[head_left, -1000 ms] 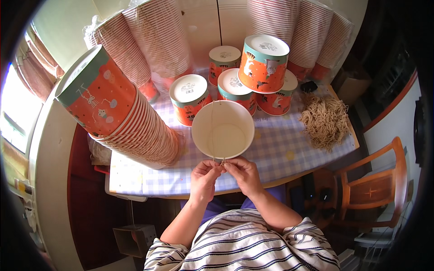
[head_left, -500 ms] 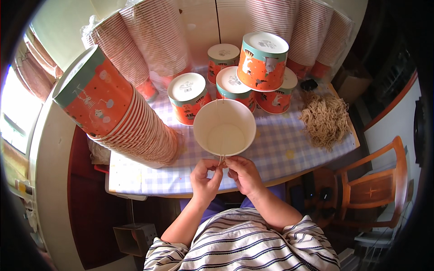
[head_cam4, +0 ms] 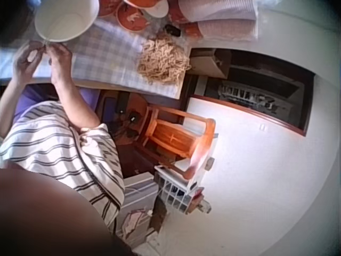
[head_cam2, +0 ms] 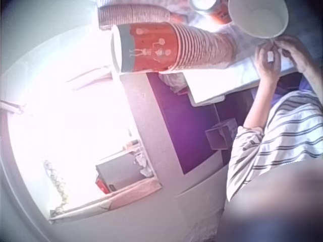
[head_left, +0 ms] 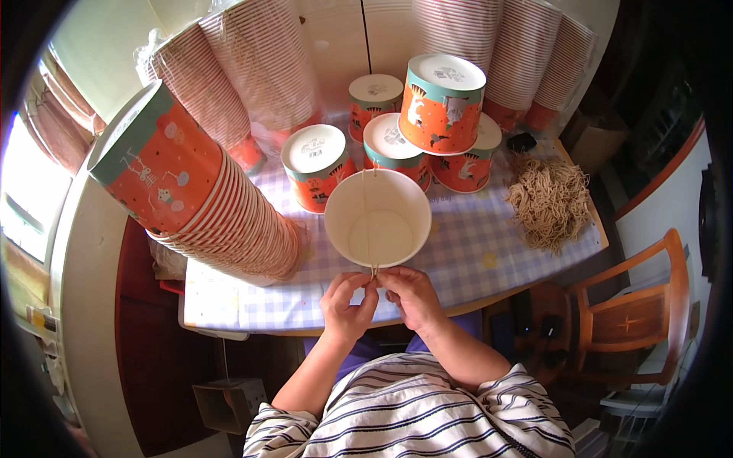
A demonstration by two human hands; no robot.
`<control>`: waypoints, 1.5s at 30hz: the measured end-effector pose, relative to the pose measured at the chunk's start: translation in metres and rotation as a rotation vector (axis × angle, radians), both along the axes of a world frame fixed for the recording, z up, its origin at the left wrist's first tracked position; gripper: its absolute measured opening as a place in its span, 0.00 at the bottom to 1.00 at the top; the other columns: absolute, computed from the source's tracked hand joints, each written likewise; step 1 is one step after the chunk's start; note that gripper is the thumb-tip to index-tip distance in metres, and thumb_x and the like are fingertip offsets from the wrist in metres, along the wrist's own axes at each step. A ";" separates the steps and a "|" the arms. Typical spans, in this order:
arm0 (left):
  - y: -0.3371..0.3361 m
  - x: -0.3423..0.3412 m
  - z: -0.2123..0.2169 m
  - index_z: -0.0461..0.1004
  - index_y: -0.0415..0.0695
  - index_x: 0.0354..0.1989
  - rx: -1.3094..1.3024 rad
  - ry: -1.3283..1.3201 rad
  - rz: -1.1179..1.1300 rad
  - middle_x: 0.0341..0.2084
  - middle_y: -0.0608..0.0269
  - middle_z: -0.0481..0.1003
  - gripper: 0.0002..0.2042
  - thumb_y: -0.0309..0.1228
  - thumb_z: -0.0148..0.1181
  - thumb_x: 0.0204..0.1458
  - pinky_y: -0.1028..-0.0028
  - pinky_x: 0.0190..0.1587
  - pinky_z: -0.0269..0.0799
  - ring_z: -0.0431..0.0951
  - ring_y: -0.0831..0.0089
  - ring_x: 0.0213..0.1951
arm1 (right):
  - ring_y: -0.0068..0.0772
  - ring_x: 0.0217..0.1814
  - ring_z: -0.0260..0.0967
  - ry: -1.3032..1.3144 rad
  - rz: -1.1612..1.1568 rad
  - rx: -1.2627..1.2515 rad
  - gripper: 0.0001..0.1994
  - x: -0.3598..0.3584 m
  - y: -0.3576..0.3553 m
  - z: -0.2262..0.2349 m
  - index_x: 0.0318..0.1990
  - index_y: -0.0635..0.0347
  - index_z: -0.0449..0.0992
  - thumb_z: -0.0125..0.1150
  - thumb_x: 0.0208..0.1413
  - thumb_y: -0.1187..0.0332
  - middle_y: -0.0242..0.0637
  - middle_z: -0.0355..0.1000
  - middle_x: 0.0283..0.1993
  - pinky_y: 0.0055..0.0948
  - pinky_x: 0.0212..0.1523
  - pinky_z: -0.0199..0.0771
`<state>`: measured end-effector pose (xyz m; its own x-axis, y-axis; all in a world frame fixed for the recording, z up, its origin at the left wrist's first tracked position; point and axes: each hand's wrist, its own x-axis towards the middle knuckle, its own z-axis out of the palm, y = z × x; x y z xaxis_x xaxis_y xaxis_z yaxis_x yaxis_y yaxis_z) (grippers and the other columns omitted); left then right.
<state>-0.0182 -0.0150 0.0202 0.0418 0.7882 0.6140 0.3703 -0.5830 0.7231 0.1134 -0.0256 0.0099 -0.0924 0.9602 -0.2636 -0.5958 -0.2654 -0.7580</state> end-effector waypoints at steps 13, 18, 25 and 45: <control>-0.003 -0.005 -0.019 0.72 0.34 0.32 -0.528 -0.405 -0.192 0.28 0.62 0.76 0.03 0.21 0.57 0.52 0.81 0.35 0.71 0.75 0.79 0.29 | 0.10 0.27 0.59 -0.009 0.022 -0.002 0.10 0.004 0.006 0.002 0.37 0.59 0.78 0.60 0.54 0.63 0.26 0.74 0.31 0.14 0.26 0.54; -0.001 -0.004 -0.013 0.73 0.33 0.33 -0.615 -0.585 -0.234 0.28 0.60 0.76 0.04 0.22 0.56 0.53 0.80 0.35 0.72 0.75 0.78 0.29 | 0.10 0.27 0.59 0.003 0.008 0.008 0.09 0.005 0.007 -0.006 0.38 0.59 0.77 0.60 0.53 0.64 0.27 0.74 0.32 0.14 0.27 0.55; 0.000 -0.006 -0.019 0.72 0.32 0.36 -0.629 -0.702 -0.314 0.31 0.60 0.76 0.06 0.23 0.57 0.52 0.79 0.38 0.72 0.75 0.78 0.32 | 0.10 0.31 0.62 -0.078 -0.037 0.064 0.08 0.005 0.005 -0.008 0.37 0.61 0.75 0.61 0.53 0.67 0.26 0.73 0.33 0.14 0.31 0.60; 0.002 -0.001 -0.005 0.74 0.34 0.32 -0.519 -0.232 -0.124 0.24 0.66 0.76 0.05 0.23 0.61 0.50 0.84 0.32 0.68 0.71 0.85 0.27 | 0.09 0.29 0.61 -0.268 -0.118 0.270 0.06 0.001 0.004 -0.018 0.39 0.65 0.75 0.56 0.57 0.72 0.23 0.70 0.30 0.12 0.30 0.62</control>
